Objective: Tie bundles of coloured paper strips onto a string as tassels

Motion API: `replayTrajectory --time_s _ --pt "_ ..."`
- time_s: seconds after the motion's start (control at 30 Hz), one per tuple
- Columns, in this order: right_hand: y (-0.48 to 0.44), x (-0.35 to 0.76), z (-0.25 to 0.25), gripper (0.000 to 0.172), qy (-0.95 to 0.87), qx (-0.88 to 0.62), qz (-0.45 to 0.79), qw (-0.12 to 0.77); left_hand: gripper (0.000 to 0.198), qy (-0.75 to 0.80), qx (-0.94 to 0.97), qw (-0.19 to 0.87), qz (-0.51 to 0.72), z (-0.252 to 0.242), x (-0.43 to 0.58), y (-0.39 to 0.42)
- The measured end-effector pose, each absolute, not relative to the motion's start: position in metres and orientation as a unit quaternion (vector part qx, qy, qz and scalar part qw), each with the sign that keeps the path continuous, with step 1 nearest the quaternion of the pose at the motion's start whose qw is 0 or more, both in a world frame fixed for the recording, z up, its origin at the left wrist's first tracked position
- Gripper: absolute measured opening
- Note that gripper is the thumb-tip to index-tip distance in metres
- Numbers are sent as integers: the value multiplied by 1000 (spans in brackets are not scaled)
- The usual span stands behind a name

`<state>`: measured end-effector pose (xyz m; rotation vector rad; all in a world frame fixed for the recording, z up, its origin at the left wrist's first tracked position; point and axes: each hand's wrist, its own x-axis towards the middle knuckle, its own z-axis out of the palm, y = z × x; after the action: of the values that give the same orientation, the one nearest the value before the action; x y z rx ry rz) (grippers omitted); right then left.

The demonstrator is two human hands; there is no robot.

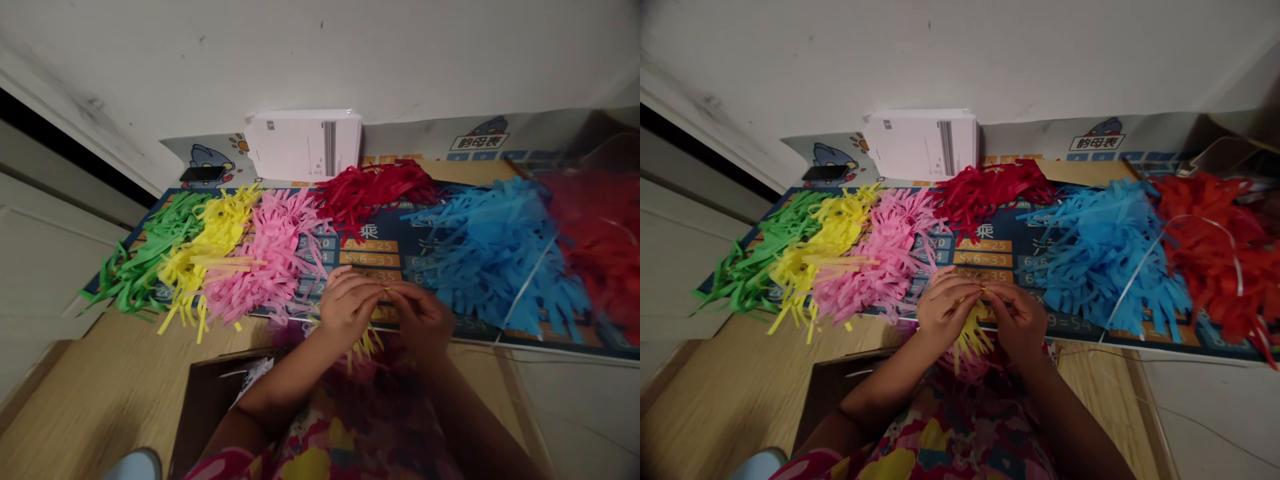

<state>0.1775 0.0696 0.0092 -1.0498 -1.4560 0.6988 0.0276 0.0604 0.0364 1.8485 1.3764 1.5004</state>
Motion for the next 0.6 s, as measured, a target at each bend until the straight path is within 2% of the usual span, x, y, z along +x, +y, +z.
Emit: replayTrajectory --time_s 0.4,0.6 --pt "77 178 18 10 -666 -421 230 571 7 472 687 73 547 25 32 69" --pt "77 183 16 14 -659 -423 240 574 6 468 704 62 531 26 35 71"
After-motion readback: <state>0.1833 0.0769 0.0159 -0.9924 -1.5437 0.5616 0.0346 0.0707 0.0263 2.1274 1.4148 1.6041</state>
